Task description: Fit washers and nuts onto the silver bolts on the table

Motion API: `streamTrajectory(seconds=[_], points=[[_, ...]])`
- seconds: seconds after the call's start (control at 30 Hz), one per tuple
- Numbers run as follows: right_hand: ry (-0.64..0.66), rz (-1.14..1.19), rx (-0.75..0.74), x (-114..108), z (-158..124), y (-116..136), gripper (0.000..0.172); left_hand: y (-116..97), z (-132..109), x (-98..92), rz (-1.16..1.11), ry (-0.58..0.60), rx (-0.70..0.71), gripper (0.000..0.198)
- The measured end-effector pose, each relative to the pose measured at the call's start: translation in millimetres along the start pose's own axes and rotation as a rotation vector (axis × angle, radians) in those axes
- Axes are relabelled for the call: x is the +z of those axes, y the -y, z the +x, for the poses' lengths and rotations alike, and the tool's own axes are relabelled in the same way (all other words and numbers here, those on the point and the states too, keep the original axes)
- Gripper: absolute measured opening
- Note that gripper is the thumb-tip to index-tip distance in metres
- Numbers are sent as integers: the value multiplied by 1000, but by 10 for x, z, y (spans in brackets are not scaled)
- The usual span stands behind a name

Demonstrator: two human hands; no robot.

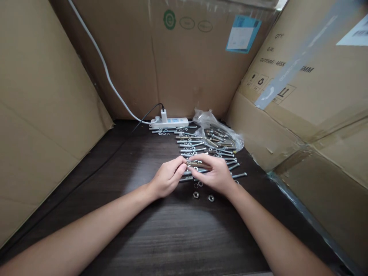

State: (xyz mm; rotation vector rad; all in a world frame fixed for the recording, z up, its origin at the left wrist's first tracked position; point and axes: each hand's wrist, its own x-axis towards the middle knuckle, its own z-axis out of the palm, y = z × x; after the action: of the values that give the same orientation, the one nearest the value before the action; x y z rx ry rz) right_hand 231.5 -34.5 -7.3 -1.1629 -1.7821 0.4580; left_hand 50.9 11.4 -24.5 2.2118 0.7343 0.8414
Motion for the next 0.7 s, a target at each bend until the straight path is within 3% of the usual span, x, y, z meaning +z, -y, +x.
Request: streamTrajectory(seconds=[0.07,0.2,0.27,0.33,0.7], points=[[-144,-2,52,-116,42,-48,22,-66,-17,23,95,60,54,20],[-531,-64,142,-395,149,-202,21,-242,-57,137,450,311,292,13],[-636,-63,162,-474,182,-272,21,-313,-78,190,576,349,332,12],[-659,-46,174,-485,191,-316,20,-352,-95,219,646,359,342,13],[-455,-71,132,-275,138,-326,19,-281,-121,222,702,356,408,13]])
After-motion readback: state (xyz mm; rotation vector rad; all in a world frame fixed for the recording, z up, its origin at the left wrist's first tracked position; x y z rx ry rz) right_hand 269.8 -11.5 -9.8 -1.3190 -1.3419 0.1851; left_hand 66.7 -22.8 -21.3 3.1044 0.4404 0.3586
